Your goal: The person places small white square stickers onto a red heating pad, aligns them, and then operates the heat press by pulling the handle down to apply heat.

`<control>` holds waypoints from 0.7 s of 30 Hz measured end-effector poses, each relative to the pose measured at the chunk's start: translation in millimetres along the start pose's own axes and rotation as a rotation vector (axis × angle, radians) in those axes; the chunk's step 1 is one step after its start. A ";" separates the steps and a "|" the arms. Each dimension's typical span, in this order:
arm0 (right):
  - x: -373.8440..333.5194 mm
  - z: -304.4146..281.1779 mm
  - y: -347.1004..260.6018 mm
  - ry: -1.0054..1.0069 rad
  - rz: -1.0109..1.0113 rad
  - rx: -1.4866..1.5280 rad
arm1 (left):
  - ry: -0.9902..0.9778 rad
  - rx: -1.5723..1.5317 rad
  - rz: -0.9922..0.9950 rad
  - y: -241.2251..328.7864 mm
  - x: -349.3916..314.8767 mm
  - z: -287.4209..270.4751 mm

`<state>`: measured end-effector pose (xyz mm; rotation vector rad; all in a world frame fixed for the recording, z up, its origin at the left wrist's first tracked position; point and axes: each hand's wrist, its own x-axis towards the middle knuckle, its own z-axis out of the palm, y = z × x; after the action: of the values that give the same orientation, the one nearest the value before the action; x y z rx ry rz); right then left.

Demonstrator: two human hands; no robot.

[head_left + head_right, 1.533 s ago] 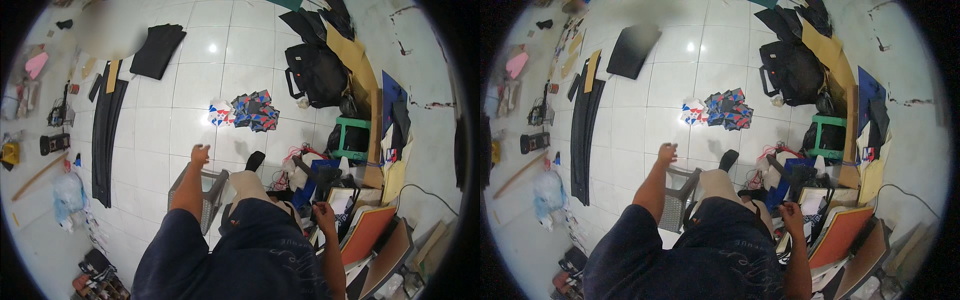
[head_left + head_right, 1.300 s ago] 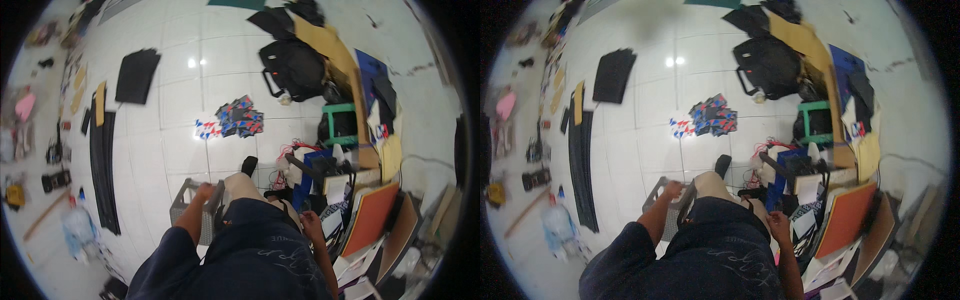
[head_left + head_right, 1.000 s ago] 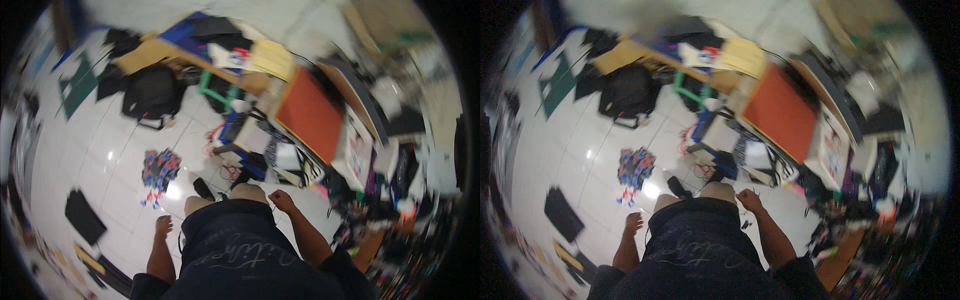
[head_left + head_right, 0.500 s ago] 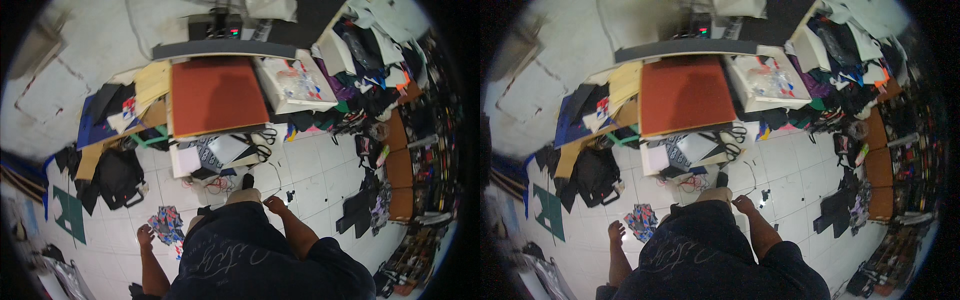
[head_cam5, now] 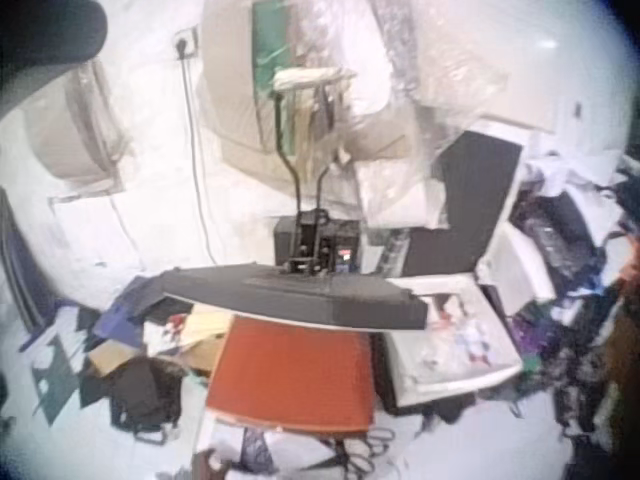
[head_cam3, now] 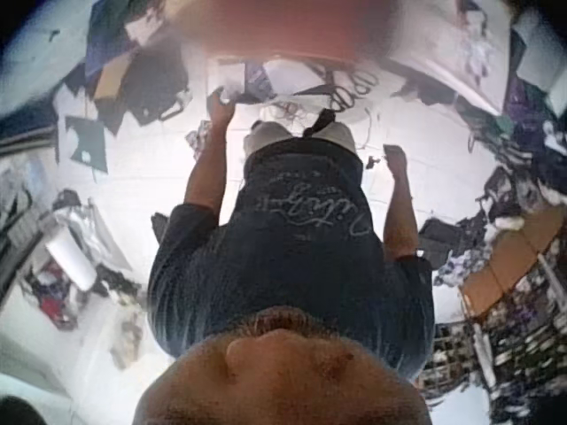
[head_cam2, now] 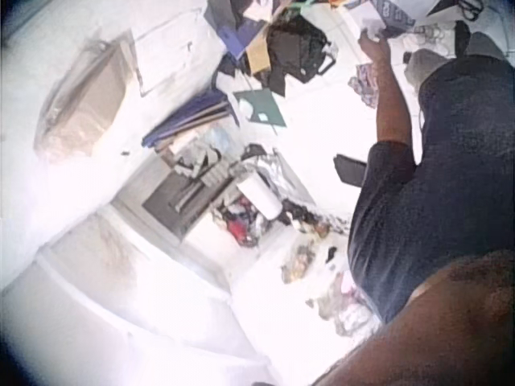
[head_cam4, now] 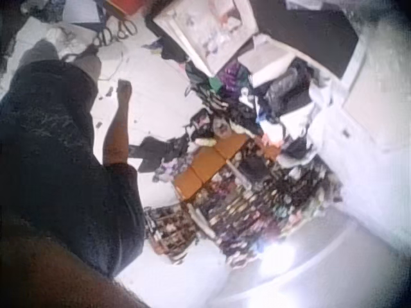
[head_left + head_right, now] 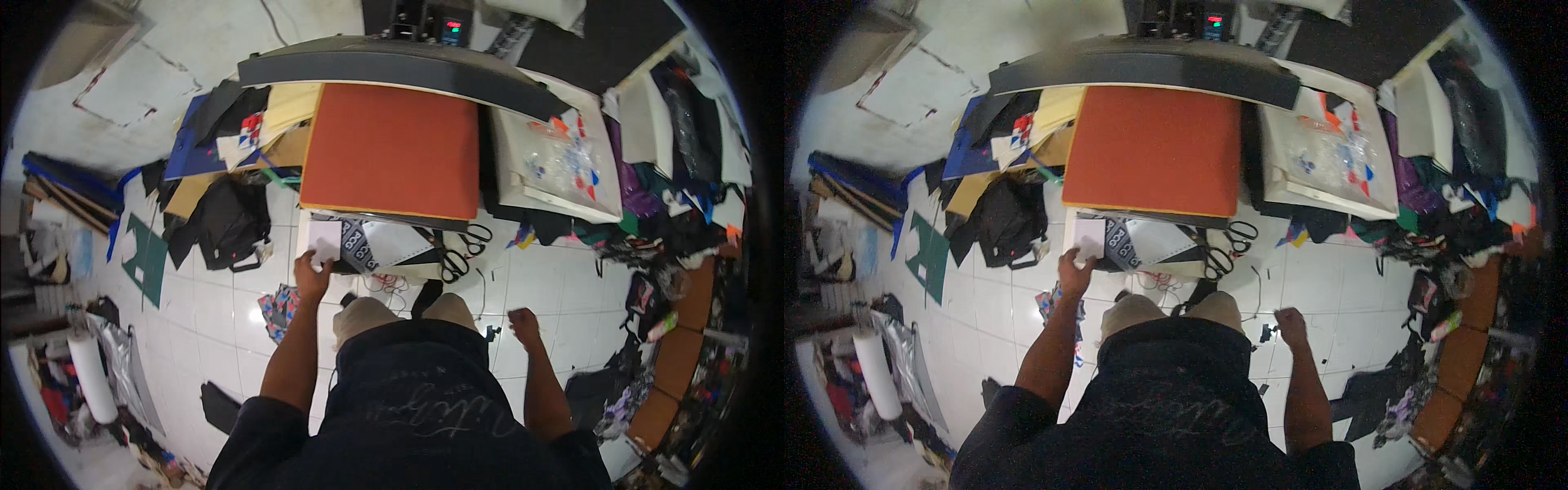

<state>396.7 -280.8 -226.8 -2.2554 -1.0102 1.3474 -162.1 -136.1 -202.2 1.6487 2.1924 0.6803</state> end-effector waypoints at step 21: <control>-60.6 60.1 -27.0 -0.067 0.037 0.050 | -0.343 0.023 -0.172 29.2 67.8 3.9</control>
<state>315.5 -309.9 -202.6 -2.2170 -0.9495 1.4557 -155.9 -64.0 -187.3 1.4406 2.0648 0.2998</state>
